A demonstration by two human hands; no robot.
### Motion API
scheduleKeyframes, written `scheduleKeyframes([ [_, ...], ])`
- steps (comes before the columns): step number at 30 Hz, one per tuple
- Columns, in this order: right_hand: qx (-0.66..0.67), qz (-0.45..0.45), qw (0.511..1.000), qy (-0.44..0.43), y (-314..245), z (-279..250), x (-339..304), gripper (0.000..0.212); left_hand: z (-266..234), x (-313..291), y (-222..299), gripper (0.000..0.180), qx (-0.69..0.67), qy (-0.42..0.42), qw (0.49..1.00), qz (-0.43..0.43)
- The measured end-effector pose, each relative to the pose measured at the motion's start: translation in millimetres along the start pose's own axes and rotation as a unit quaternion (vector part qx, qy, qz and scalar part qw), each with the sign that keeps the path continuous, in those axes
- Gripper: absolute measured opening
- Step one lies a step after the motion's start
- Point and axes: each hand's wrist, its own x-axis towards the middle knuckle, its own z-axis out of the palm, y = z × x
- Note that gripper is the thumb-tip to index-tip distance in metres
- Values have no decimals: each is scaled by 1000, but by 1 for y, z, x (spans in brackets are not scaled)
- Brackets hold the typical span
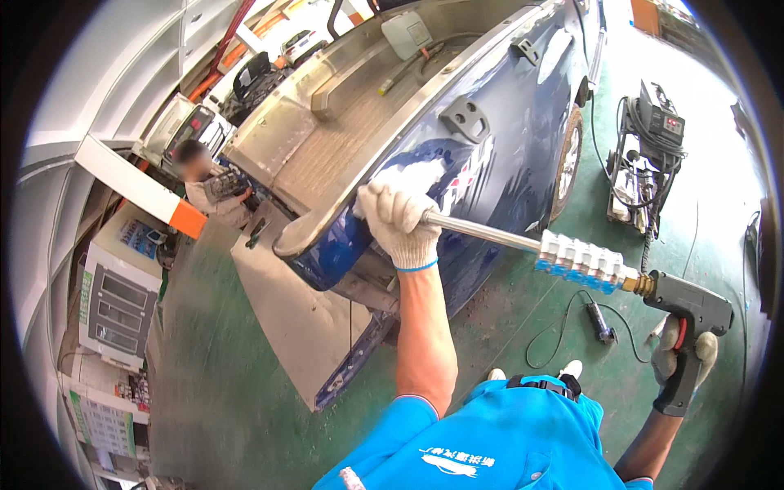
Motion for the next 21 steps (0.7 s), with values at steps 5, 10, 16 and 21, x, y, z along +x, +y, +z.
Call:
scheduleKeyframes([
  [5,-8,-7,1000,29,7,-6,6,60,8,0,12,36,33,174,984,-17],
  [10,7,-54,965,257,29,-77,-37,64,47,-11,-40,23,449,354,805,159],
  [16,61,41,991,111,49,-42,-41,67,9,-45,-42,9,394,383,829,108],
  [21,60,42,989,127,58,-47,-41,65,19,-35,-41,18,418,366,823,116],
])
